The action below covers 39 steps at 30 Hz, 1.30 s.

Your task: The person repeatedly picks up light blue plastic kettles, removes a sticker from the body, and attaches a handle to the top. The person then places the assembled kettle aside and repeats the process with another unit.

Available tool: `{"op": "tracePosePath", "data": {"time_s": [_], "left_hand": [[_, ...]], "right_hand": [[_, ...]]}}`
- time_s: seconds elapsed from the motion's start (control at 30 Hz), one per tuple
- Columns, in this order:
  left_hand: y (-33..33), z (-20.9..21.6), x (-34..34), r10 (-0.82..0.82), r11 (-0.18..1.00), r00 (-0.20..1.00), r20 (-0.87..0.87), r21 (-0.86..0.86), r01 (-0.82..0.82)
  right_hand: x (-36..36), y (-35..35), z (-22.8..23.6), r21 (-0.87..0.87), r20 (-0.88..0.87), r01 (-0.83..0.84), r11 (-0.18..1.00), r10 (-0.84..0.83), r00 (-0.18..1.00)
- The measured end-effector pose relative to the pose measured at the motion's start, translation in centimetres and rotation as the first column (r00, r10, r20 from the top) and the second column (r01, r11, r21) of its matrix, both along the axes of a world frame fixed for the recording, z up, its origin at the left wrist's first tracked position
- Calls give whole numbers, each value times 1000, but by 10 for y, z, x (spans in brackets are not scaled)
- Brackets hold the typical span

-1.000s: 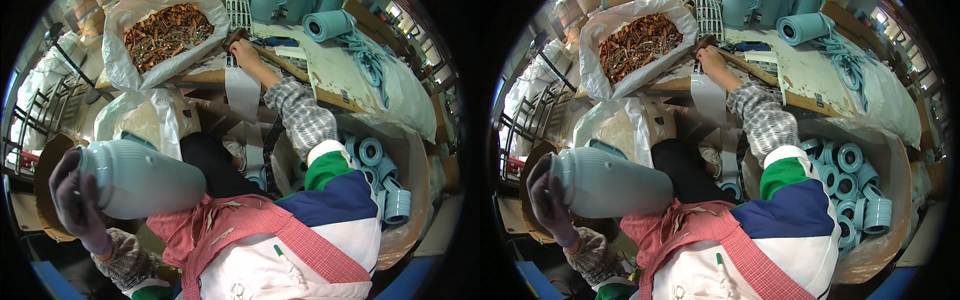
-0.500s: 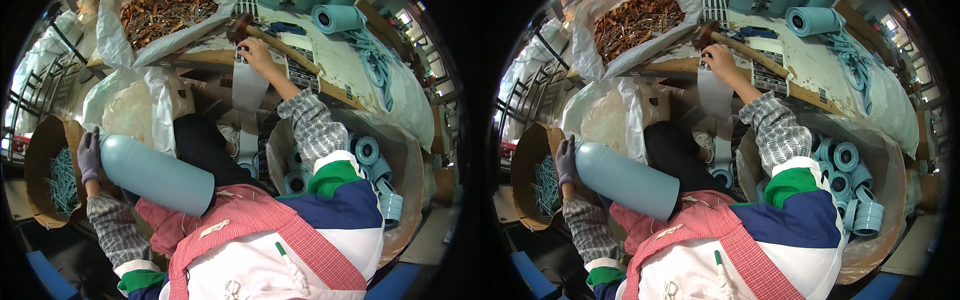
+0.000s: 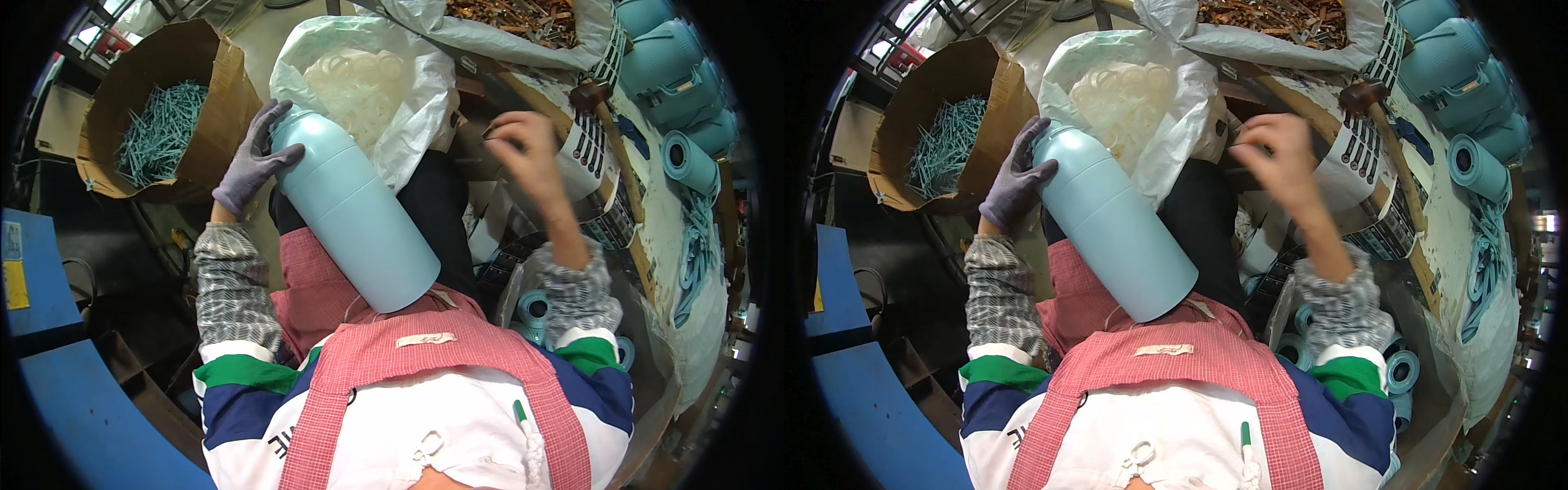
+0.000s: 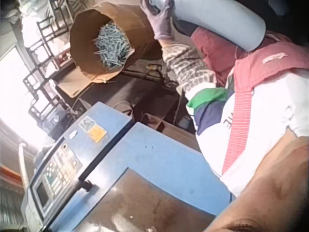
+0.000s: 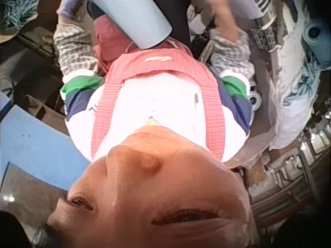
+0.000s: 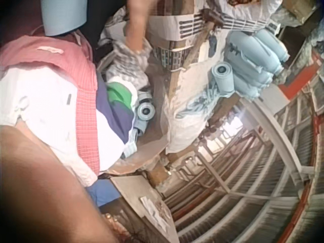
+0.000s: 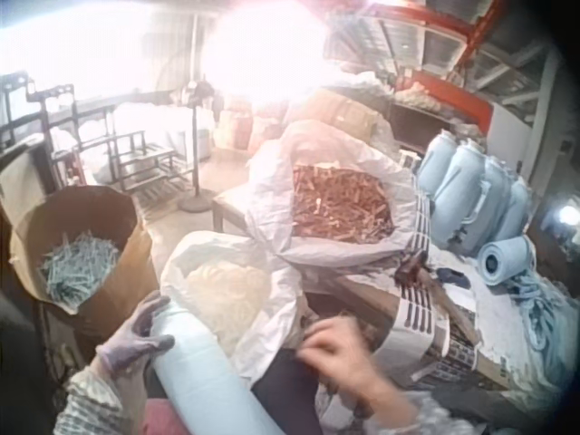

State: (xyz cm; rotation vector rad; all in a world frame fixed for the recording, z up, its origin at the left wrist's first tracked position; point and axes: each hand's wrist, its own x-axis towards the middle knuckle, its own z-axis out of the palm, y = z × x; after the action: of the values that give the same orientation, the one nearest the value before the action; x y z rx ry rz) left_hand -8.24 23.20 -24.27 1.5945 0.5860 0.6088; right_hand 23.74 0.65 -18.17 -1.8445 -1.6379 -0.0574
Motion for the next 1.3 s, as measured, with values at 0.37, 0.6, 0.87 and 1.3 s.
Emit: {"op": "tracePosePath", "data": {"time_s": [0.37, 0.6, 0.87, 1.3], "left_hand": [[-26, -17, -8, 110, 941, 993, -30, 324, -95], [-31, -22, -9, 135, 929, 991, -1, 348, -126], [-45, -14, -4, 185, 858, 970, -155, 507, -82], [21, 24, 25, -78, 821, 518, -852, 240, 518]], "right_hand": [[-160, 71, -69, -40, -788, -244, 969, 119, 604], [-161, 74, -83, -39, -808, -151, 988, 58, 586], [-163, 76, -94, 30, -490, -27, 999, 38, 871], [-90, 109, -42, 297, -51, -547, 783, 585, 810]]}}
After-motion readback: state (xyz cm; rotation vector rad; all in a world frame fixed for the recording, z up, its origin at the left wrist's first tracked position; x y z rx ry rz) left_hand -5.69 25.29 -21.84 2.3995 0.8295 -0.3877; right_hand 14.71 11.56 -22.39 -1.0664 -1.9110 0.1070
